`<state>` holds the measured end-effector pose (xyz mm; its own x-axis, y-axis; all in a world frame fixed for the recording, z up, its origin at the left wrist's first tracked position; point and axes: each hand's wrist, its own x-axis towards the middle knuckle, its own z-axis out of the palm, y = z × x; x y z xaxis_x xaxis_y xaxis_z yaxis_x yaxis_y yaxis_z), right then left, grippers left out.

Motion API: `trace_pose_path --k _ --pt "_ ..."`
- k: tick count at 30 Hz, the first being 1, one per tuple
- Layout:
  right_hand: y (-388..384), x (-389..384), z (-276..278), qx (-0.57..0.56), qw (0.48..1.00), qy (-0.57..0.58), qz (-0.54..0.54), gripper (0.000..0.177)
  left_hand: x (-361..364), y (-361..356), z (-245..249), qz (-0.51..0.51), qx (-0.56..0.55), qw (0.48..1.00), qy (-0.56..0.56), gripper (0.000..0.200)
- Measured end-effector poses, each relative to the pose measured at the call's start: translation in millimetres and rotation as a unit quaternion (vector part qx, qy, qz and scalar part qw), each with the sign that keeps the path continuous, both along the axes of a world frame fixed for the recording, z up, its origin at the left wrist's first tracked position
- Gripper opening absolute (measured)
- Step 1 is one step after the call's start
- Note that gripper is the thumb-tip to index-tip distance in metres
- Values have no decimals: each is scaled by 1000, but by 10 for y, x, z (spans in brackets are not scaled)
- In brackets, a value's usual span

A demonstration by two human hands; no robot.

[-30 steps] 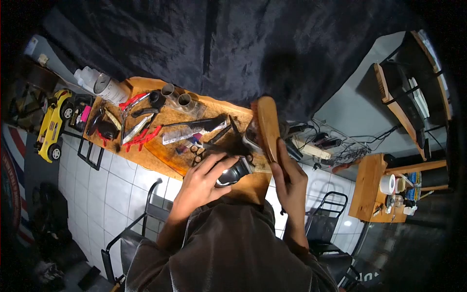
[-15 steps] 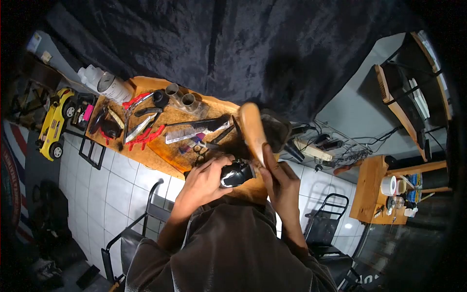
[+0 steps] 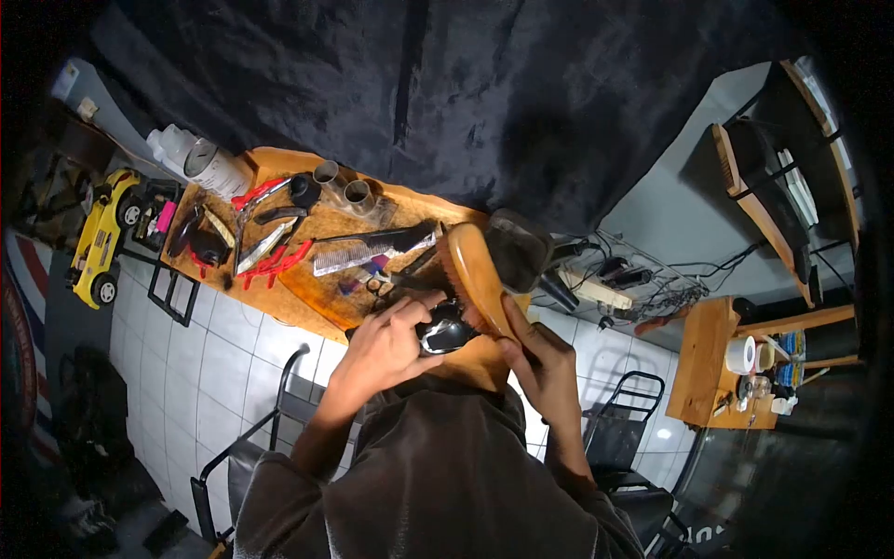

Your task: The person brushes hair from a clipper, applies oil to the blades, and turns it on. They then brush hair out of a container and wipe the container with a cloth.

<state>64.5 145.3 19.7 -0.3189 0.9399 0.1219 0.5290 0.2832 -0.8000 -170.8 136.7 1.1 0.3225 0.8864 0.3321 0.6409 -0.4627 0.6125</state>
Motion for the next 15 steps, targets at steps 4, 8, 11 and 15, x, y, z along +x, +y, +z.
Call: trace_pose_path --k 4,8,11,15 --pt "73 28 41 -1 999 5 -51 47 -35 12 56 -34 -23 997 -64 65" --pt "112 92 -101 -44 986 137 -83 48 -43 61 -93 -60 -122 955 -265 71" --pt "14 93 -147 -120 961 237 -72 50 196 38 -243 -127 -305 629 -704 68" --pt "-60 47 -211 -24 979 204 21 48 194 69 -397 -37 -301 671 -677 64"
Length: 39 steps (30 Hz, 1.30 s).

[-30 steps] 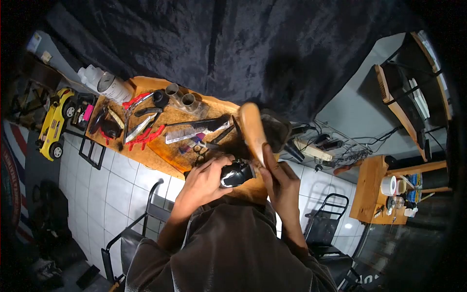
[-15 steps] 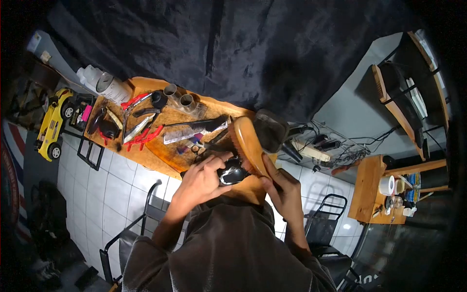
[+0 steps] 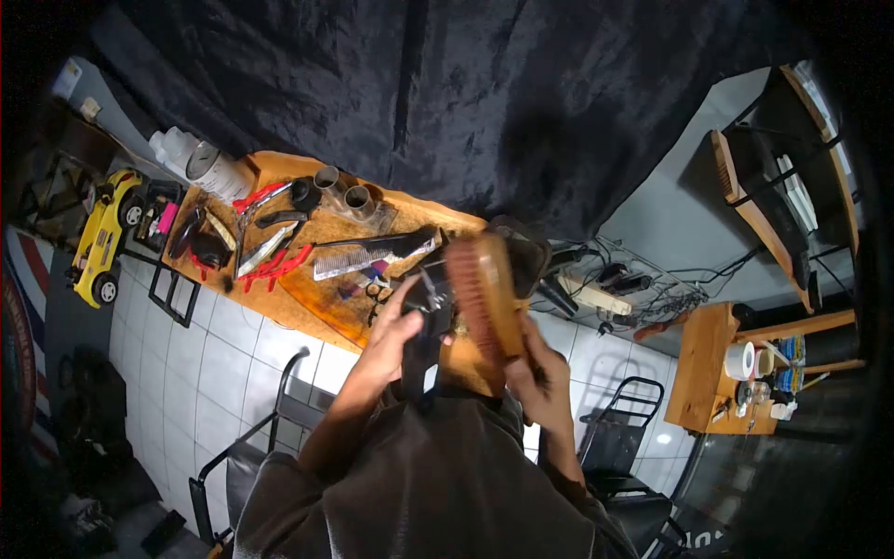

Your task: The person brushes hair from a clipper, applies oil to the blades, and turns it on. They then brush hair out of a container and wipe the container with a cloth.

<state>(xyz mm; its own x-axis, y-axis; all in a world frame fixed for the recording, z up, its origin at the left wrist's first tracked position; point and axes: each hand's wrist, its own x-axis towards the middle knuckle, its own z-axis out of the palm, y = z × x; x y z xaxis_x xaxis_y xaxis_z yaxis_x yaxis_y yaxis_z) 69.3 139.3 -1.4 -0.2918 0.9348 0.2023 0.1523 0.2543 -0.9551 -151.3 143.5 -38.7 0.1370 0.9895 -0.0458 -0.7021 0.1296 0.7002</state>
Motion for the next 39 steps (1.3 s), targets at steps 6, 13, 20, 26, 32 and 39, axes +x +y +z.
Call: trace_pose_path --k 6,13,20,26,32,39 --pt "136 -7 127 -9 998 -55 22 48 -139 -61 104 -134 109 978 119 66" --pt "194 56 65 5 995 -51 -88 50 23 13 156 -68 -22 997 -35 70" --pt "20 -133 154 120 991 -64 18 53 88 -59 169 -73 72 974 202 56" --pt "193 4 -14 62 979 -152 -120 50 33 -79 338 -96 78 974 188 58" --pt "5 18 153 104 991 -73 -43 52 98 -48 313 -16 76 965 250 57" --pt "60 -41 27 97 986 -123 -51 53 1 -110 333 -86 81 946 302 53"
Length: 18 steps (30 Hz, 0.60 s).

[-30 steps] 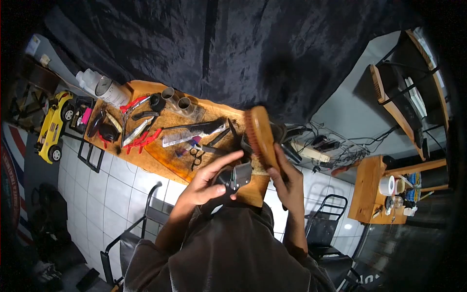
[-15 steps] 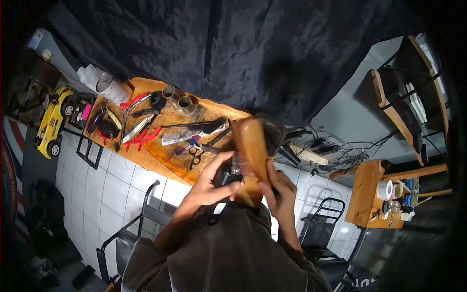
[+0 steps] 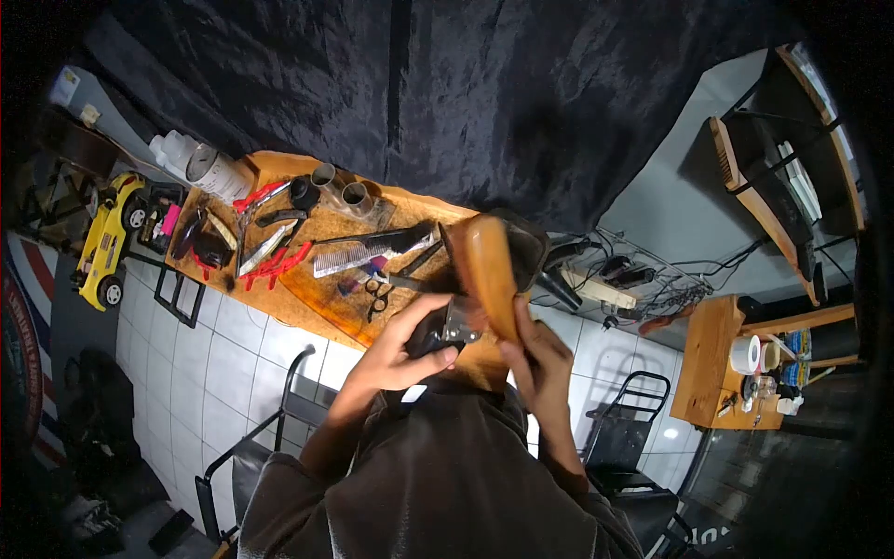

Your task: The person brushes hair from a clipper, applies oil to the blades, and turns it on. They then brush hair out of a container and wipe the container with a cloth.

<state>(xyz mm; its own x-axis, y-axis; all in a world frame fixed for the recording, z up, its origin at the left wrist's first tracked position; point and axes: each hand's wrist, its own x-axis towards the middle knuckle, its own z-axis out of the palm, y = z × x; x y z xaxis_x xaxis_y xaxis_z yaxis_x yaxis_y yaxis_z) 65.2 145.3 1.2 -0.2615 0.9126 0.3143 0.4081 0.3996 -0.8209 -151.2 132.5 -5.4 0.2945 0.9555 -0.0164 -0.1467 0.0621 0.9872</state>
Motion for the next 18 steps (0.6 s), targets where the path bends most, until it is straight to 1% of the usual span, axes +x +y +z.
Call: trace_pose_path --k 2,3,6,7,8,10,11,12,13,14,16,17,18 --pt "88 56 -23 -29 998 -27 -52 53 -12 -19 48 -14 39 999 -22 53" --pt "108 80 -35 -56 997 10 -54 53 11 -35 30 -1 35 998 -43 54" --pt "63 76 -107 -22 994 96 -40 50 5 -2 -50 17 -30 988 -151 52" --pt "6 121 -86 -73 994 79 -8 49 -10 -5 -45 34 -50 987 -152 52" --pt "-43 115 -13 -77 993 88 20 50 16 14 -33 55 -36 986 -151 52" --pt "-105 78 45 -14 994 85 73 52 77 43 2 99 -7 984 -150 51" --pt "-119 63 72 -16 992 82 95 52 41 47 -66 84 33 990 -109 51" --pt "-112 31 63 -19 993 77 93 52 -25 50 -198 67 73 993 -69 51" --pt "-89 -2 52 -20 993 70 91 52 -55 60 -228 50 113 992 -30 51" --pt "-67 -21 47 -22 994 63 88 52 -67 41 -230 49 75 995 -47 51" --pt "-14 11 51 -39 998 31 38 51 -78 0 -179 51 -3 995 -80 52" --pt "25 20 39 -41 999 4 5 51 -109 16 -207 31 32 996 -72 52" --pt "63 27 35 -42 998 -23 -28 51 -100 0 -180 33 -2 994 -108 51"
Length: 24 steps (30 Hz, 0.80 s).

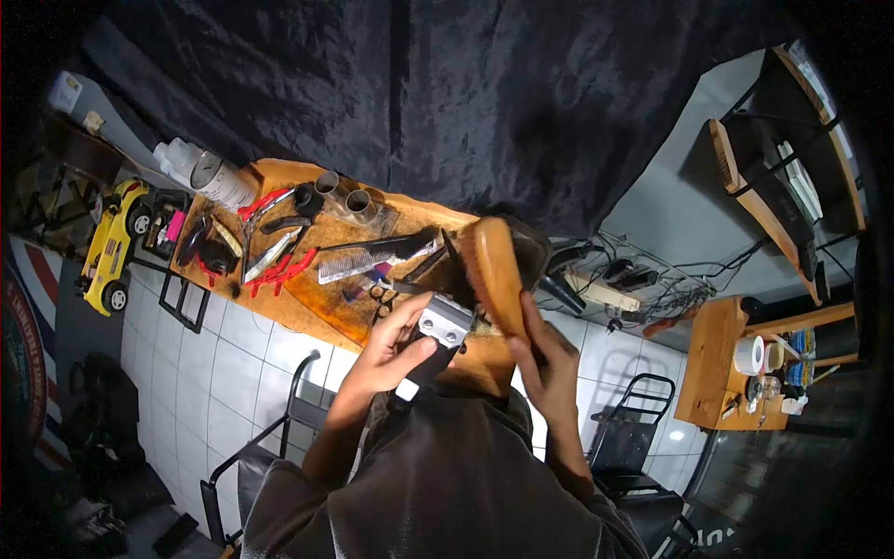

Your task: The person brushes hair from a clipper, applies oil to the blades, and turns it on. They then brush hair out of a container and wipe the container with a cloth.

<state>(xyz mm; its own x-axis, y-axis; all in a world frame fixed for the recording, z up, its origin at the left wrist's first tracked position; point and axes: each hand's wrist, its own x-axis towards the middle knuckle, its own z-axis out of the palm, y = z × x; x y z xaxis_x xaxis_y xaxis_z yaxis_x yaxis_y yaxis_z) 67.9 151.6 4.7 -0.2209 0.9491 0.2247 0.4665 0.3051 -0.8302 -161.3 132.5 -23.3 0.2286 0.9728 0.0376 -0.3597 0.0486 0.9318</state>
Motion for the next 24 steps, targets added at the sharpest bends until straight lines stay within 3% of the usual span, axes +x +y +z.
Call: trace_pose_path --k 3,6,10,14,17,20,21,24 --pt "48 36 -43 40 998 52 -9 50 52 -25 171 -9 -91 993 -76 48" --pt "-39 52 -61 69 992 91 58 47 49 -63 -90 -34 -54 986 -151 48" --pt "-110 -113 -38 76 981 116 133 48 65 -63 56 -61 -69 996 12 55" --pt "-5 -139 -147 61 995 53 58 50 71 -88 20 -104 -105 981 -126 62" --pt "77 -121 -136 64 997 35 -10 45 61 -103 27 -92 -79 982 -145 63" --pt "-5 -78 -154 47 992 118 2 44 149 -93 1 -19 -71 988 -134 58" --pt "-28 -86 -116 103 987 118 25 44 174 -95 -12 11 -72 990 -123 58" --pt "-77 -162 50 95 984 108 109 44 158 -74 -9 -25 -53 994 -90 50"
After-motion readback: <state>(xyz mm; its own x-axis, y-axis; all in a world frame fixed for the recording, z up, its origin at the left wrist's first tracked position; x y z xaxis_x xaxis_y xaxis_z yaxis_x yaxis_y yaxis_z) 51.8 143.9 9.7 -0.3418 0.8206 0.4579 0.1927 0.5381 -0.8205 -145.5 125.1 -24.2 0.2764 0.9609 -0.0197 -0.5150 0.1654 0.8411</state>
